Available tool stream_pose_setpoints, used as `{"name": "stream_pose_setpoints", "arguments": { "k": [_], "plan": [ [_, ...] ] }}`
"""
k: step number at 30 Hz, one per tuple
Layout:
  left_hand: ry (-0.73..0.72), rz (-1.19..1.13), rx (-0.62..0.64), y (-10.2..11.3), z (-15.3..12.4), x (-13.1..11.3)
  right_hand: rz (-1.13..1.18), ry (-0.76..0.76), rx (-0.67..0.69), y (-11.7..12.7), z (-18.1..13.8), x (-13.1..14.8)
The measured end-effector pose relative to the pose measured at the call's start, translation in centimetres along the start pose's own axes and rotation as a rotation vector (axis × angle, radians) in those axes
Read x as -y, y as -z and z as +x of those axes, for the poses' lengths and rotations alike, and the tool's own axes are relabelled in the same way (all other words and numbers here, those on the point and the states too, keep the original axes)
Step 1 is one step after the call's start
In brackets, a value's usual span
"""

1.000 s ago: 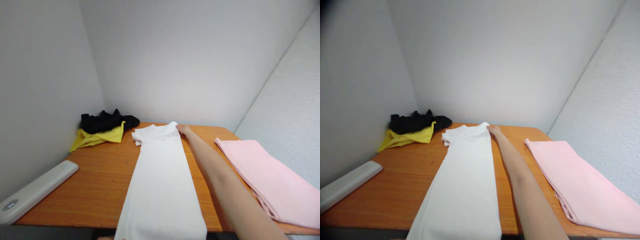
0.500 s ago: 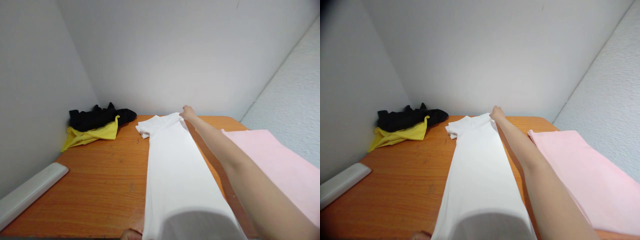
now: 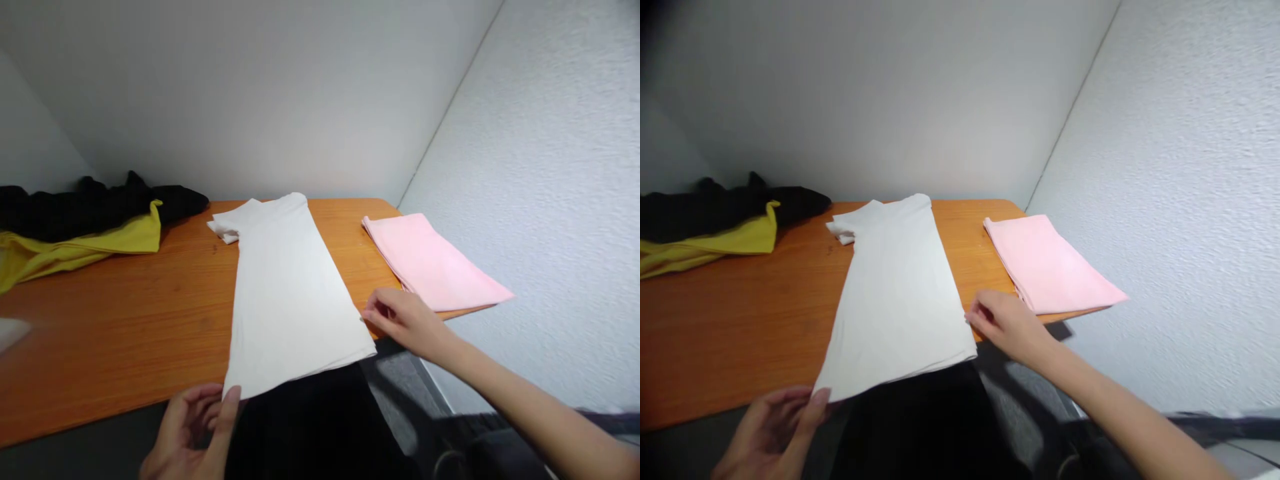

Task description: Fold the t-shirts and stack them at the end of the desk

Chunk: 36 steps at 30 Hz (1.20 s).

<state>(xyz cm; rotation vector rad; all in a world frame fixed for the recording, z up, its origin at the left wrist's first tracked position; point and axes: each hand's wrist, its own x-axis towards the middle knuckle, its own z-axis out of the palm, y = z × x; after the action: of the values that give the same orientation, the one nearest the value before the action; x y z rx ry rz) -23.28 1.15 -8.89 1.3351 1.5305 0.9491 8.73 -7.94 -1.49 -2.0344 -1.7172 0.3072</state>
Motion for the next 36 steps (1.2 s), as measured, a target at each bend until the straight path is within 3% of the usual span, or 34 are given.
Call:
{"name": "stream_pose_setpoints", "arguments": {
  "k": [4,9,13,16,19,22,25,28,31,36],
  "plan": [
    [-0.038,-0.007,0.027,-0.2,-0.2,-1.1,0.041,0.083,-0.053,-1.8,-4.7,-0.1],
    [-0.294,0.374,-0.087,0.4,-1.1,-2.9,-0.021,0.172,-0.15,-3.0,-5.6,-0.3],
    [-0.635,0.427,-0.1,0.9,-0.9,-4.5,-0.146,0.256,-0.226,-3.6,-5.3,0.0],
    [-0.9,0.445,-0.006,-0.1,0.5,-8.0,-0.227,0.277,-0.28,-4.1,-5.3,0.2],
    [-1.067,0.53,0.162,-3.6,3.5,-12.6,-0.276,0.246,-0.308,-4.6,-5.4,0.2],
    [-1.109,0.698,0.292,-9.4,7.6,-15.9,-0.303,0.24,-0.323,-4.9,-5.6,0.3],
    [-1.084,0.868,0.472,-15.6,11.6,-16.8,-0.281,0.232,-0.358,-5.2,-5.7,0.4],
    [-1.004,0.996,0.566,-20.0,14.2,-15.9,-0.259,0.222,-0.398,-5.4,-5.7,0.6],
    [-0.951,1.028,0.579,-22.1,15.7,-14.5,-0.259,0.235,-0.438,-5.4,-5.6,0.6],
    [-0.916,1.027,0.577,-23.1,16.7,-13.2,-0.323,0.389,-0.523,-5.7,-6.3,0.1]
  ]
}}
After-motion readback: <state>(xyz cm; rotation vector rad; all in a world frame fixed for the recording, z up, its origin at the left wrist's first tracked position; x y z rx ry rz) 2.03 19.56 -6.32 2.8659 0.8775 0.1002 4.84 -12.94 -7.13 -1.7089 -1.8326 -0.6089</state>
